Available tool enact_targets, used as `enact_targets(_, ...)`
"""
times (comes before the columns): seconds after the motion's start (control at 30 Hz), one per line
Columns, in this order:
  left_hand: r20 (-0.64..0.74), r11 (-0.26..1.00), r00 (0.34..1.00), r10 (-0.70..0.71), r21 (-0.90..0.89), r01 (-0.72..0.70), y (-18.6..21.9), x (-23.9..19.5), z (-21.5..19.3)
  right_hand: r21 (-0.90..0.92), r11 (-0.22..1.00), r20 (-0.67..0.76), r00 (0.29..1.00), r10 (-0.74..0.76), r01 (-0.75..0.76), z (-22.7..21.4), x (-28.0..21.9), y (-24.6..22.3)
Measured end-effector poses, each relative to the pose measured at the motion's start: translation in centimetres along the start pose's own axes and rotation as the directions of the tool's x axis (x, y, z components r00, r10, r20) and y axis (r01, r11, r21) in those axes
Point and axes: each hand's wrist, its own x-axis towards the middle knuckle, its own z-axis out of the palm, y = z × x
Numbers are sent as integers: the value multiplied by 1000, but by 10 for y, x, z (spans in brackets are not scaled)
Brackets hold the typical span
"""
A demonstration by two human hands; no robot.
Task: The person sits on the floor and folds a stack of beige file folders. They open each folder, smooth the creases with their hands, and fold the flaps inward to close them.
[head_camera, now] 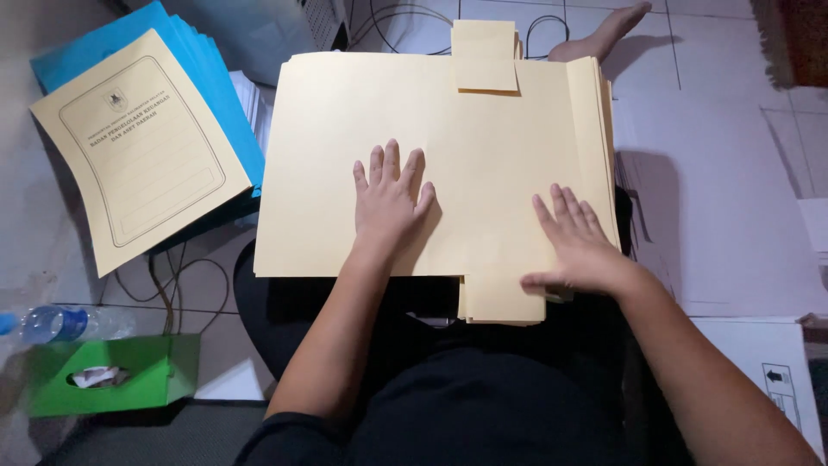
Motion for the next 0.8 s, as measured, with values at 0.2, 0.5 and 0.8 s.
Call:
enact_targets(0.2, 10, 999, 1000, 24, 32, -24, -2, 0, -1, 78, 976, 66, 976, -209, 204, -18, 5, -91)
enact_targets(0.5, 87, 983, 984, 156, 79, -163, -10, 0, 1, 208, 978, -52, 998, 18, -7, -60, 83, -79)
enact_targets(0.8, -138, 969, 959, 246, 27, -245, -22, 7, 24, 257, 962, -214, 965, 149, -92, -103, 227, -91)
